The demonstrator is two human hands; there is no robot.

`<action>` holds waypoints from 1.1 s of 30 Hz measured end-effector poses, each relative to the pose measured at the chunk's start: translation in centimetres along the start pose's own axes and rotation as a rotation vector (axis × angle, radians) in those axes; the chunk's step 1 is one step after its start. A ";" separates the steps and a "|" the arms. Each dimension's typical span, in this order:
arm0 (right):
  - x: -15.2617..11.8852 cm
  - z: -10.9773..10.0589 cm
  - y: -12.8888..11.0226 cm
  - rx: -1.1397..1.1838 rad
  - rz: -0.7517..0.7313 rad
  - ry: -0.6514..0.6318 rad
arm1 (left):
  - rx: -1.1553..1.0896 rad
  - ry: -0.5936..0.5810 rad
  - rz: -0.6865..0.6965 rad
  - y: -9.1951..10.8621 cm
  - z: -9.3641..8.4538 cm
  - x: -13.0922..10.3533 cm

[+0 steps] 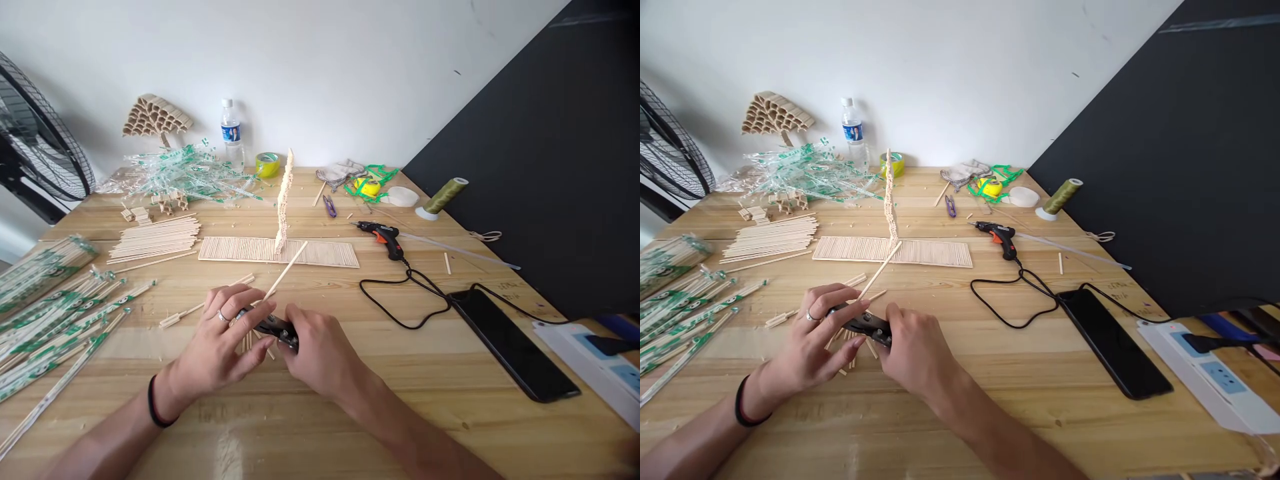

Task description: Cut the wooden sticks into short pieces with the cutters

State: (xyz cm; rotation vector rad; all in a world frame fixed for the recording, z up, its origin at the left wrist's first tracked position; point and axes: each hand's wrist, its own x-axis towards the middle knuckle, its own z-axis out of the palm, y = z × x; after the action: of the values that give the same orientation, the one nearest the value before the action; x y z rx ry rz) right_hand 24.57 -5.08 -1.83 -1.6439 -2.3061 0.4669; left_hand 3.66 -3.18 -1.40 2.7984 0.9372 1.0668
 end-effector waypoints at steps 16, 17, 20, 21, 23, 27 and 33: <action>0.0 0.6 0.3 -0.044 -0.013 -0.009 | 0.009 -0.034 -0.017 -0.1 0.0 0.0; 0.0 0.6 0.4 -0.048 -0.015 -0.005 | 0.011 -0.040 -0.015 -0.2 0.0 0.1; 0.3 0.6 0.7 -0.061 -0.008 -0.009 | -0.012 -0.036 -0.026 -0.3 0.1 0.2; 0.4 0.5 0.8 -0.065 -0.002 -0.014 | -0.031 -0.032 -0.041 -0.3 0.0 0.2; 0.5 0.3 1.0 -0.070 0.009 -0.031 | -0.094 -0.029 -0.098 -0.3 -0.1 0.2; 0.6 -0.1 1.4 -0.076 0.008 -0.050 | -0.231 -0.031 -0.283 -1.0 -0.6 0.1; 1.1 0.0 2.4 0.009 0.009 0.054 | -0.250 0.093 -0.510 -3.5 -0.3 -0.4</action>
State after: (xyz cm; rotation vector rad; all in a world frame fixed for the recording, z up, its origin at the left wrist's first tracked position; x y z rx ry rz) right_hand 26.30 -3.28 -2.81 -1.6431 -2.2549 0.4286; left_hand 1.39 -0.57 -2.12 2.1553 1.3226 1.1377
